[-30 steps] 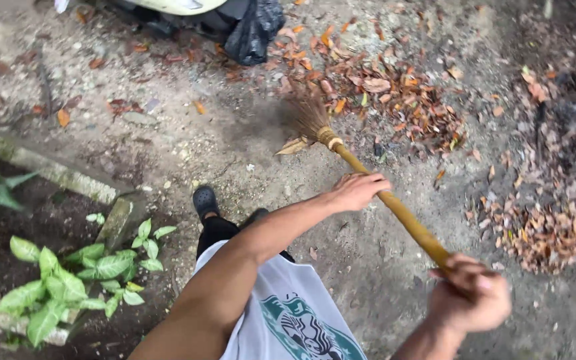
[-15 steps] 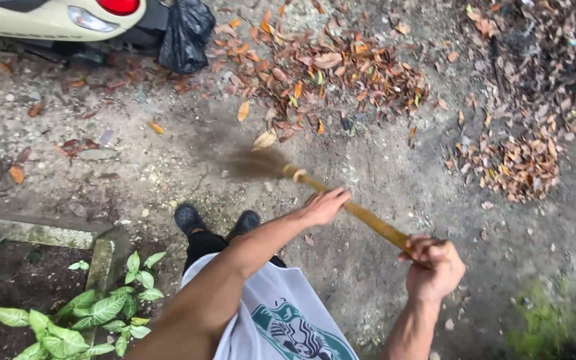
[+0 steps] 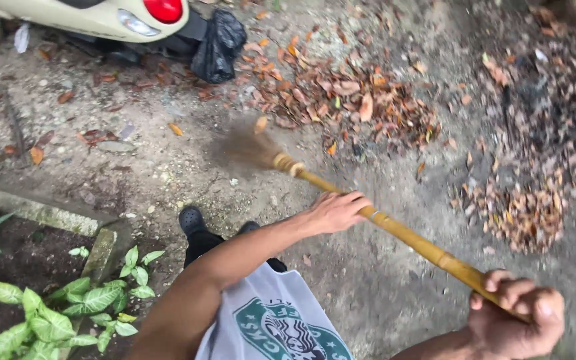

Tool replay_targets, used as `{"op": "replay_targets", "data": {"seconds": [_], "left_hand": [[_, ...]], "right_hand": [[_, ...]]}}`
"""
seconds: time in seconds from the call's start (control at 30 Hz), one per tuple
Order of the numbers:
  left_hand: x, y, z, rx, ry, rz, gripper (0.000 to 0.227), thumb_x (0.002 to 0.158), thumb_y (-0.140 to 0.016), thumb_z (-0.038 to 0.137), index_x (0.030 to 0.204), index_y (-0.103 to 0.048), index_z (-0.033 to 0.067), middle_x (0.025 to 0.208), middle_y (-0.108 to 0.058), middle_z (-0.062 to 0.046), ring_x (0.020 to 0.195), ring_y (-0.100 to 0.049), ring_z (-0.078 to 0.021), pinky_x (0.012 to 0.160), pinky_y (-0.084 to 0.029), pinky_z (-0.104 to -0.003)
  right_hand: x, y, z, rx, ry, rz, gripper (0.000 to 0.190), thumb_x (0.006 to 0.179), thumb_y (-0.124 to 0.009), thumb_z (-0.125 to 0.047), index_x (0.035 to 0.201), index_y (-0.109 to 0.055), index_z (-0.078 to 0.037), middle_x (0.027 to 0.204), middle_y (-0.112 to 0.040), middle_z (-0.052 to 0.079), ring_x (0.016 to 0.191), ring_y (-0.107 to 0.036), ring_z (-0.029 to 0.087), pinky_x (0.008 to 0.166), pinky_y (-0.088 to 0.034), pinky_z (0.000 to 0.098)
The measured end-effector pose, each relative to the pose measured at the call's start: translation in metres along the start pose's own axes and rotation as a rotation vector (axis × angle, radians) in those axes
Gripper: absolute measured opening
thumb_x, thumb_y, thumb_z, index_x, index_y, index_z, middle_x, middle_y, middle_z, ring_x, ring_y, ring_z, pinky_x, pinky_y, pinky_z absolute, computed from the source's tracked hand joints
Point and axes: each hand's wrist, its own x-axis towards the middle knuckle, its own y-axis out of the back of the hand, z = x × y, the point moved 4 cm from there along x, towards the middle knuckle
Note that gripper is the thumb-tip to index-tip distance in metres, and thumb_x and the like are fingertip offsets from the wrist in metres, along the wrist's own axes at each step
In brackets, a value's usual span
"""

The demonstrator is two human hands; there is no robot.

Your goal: Sweeping dry leaves into a pile using a broom in an outdoor area

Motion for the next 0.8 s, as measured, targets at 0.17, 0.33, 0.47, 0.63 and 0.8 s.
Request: {"op": "replay_targets", "data": {"seconds": [0.17, 0.33, 0.47, 0.63, 0.8], "left_hand": [[-0.116, 0.028, -0.126, 0.28, 0.492, -0.13, 0.029, 0.096, -0.062, 0.044, 0.118, -0.054, 0.0272, 0.116, -0.058, -0.001, 0.09, -0.072, -0.0343, 0.067, -0.056, -0.057], [-0.209, 0.099, -0.154, 0.348, 0.72, 0.084, 0.029, 0.094, -0.064, 0.043, 0.115, -0.055, 0.0256, 0.11, -0.059, -0.001, 0.081, -0.072, -0.0368, 0.06, -0.054, -0.059], [-0.244, 0.185, -0.169, 0.335, 0.829, 0.308, 0.021, 0.094, -0.062, 0.023, 0.112, -0.051, 0.0207, 0.108, -0.054, -0.006, 0.074, -0.068, -0.04, 0.055, -0.056, -0.059], [-0.288, 0.314, -0.202, 0.403, 0.834, 0.623, 0.024, 0.094, -0.061, 0.018, 0.115, -0.05, 0.0203, 0.115, -0.051, -0.007, 0.07, -0.066, -0.0408, 0.05, -0.055, -0.058], [-0.353, 0.458, -0.267, 0.466, 0.922, 0.826, 0.019, 0.098, -0.059, 0.018, 0.113, -0.046, 0.0192, 0.113, -0.049, -0.007, 0.062, -0.062, -0.0436, 0.049, -0.049, -0.061]], "right_hand": [[0.052, -0.078, 0.061, 0.273, -0.235, -0.291, 0.026, 0.096, -0.053, -0.031, 0.072, -0.053, -0.02, 0.065, -0.049, -0.003, 0.068, -0.054, 0.021, 0.031, -0.04, 0.0284], [0.08, -0.173, 0.093, 0.507, -0.373, -0.641, 0.025, 0.1, -0.054, -0.025, 0.078, -0.054, -0.014, 0.071, -0.05, 0.002, 0.08, -0.056, 0.028, 0.042, -0.052, 0.0341], [0.085, -0.265, 0.087, 0.653, -0.294, -0.941, 0.024, 0.102, -0.056, -0.025, 0.081, -0.048, -0.016, 0.078, -0.059, 0.003, 0.089, -0.061, 0.03, 0.052, -0.058, 0.0388], [0.073, -0.387, 0.076, 0.729, -0.054, -1.25, 0.023, 0.11, -0.054, -0.024, 0.092, -0.043, -0.015, 0.086, -0.066, 0.006, 0.109, -0.069, 0.035, 0.065, -0.071, 0.0442], [0.002, -0.567, 0.073, 0.71, 0.229, -1.11, 0.01, 0.105, -0.067, -0.024, 0.108, -0.059, -0.019, 0.104, -0.072, 0.001, 0.104, -0.076, 0.019, 0.064, -0.07, 0.0323]]}}
